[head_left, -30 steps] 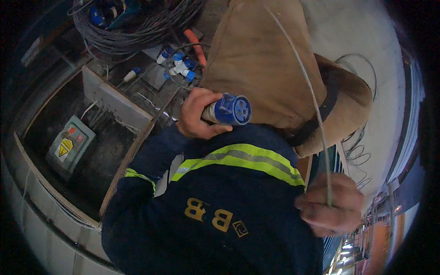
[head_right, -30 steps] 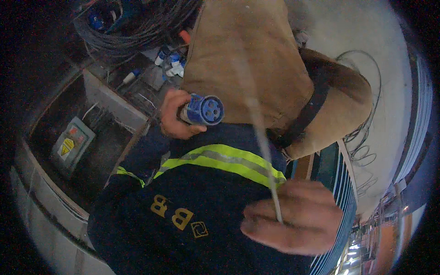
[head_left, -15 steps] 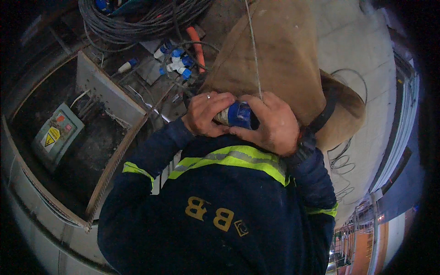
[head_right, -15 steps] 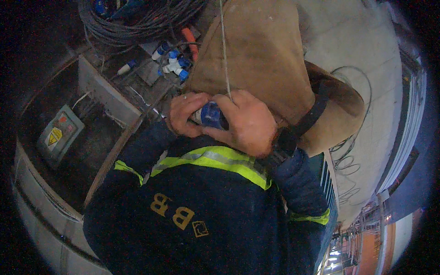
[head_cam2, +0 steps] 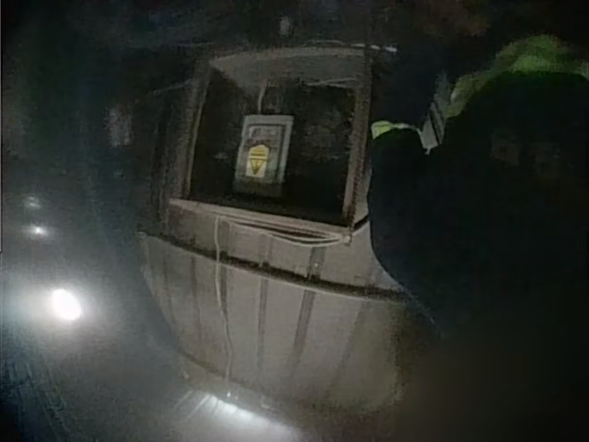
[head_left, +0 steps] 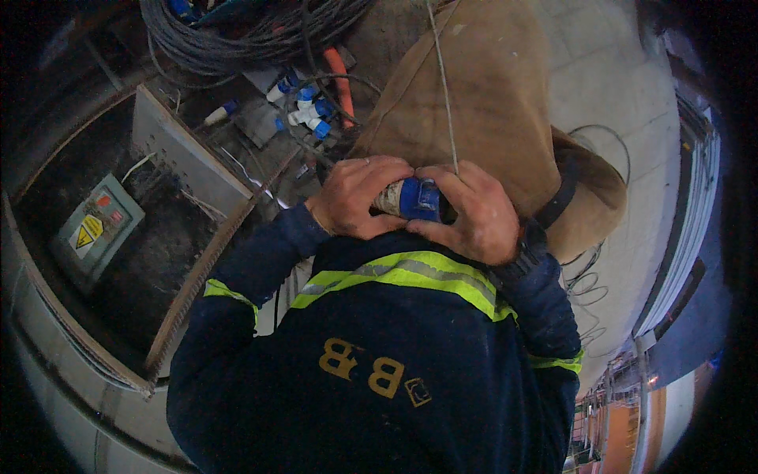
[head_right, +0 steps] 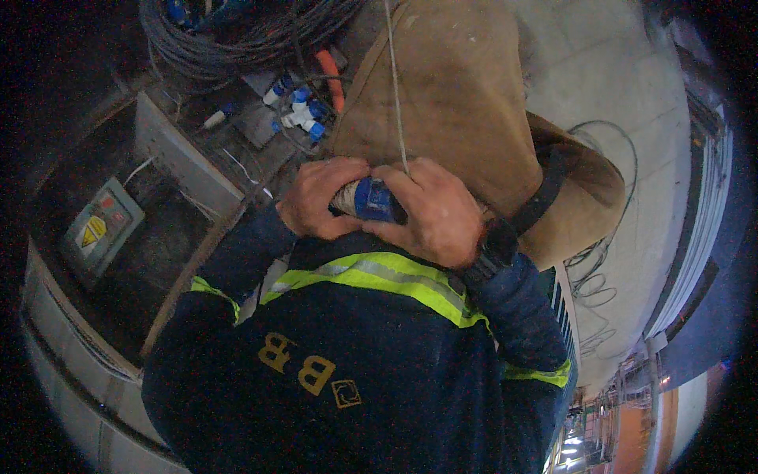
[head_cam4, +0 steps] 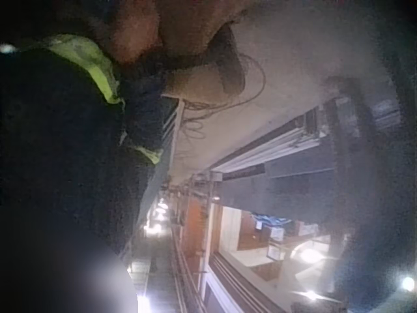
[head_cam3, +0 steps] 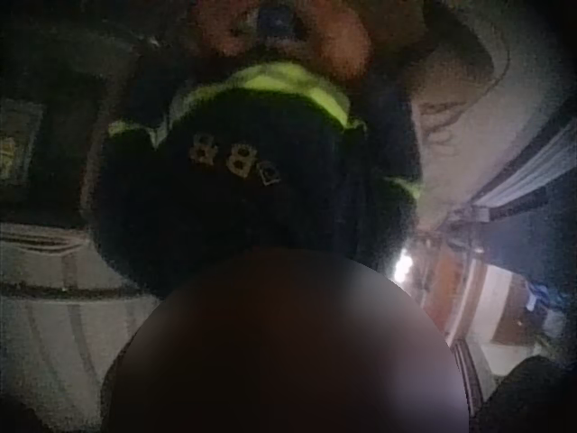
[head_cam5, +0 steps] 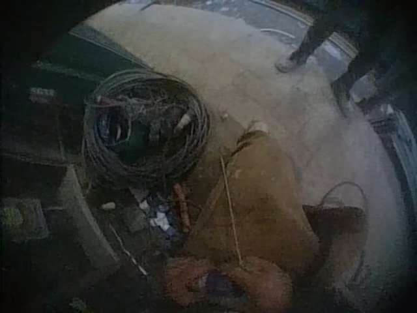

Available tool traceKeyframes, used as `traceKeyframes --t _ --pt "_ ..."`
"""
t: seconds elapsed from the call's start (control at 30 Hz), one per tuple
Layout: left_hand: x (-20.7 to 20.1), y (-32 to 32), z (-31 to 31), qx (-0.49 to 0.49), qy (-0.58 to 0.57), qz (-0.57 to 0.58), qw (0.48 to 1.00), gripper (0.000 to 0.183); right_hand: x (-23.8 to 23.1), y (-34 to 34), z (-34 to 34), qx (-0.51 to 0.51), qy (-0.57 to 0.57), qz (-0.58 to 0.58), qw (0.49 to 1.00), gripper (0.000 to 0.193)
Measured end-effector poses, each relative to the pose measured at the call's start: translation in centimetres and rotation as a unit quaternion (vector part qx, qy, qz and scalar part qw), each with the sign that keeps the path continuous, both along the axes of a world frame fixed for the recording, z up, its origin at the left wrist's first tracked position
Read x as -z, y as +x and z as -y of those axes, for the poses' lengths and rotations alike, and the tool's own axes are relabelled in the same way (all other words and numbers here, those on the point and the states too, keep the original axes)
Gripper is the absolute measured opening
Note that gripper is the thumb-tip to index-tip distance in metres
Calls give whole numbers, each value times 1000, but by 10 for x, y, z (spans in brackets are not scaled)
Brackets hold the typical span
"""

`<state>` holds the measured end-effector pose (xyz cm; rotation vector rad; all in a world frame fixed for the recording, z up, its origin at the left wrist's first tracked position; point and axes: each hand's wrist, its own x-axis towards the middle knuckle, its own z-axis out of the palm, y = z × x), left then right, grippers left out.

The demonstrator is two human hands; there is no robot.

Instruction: The person kneels on the floor and uses a metal rod to manipulate the internal components of a blue electrical connector. They then use a hammer to tap the connector and continue adjusting the wires inside.

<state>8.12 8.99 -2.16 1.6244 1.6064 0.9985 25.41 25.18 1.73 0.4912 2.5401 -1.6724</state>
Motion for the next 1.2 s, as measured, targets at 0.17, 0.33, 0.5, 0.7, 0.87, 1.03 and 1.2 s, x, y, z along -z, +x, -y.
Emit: traceKeyframes --t 0.17,0.33,0.5,0.7,0.87,1.03,1.2 --pt "-28 9 -12 -2 -147 -12 989 61 -25 17 -34 119 42 -22 992 63" --pt "-32 -4 -1 12 -167 25 986 57 -57 64 -80 234 62 139 960 29" --pt "-17 1 8 -63 -71 110 989 57 -104 134 -92 269 83 157 947 37" --pt "-4 -2 6 -41 -57 140 988 71 -134 142 -117 107 71 23 991 26" --pt "1 3 -3 -50 -39 131 989 58 -140 127 -120 22 10 118 993 29" --pt "0 5 9 -99 -85 177 976 71 -151 128 -130 -36 -5 173 984 28" --pt "-5 -5 21 -121 -55 226 965 82 -168 145 -139 -64 61 183 979 33"
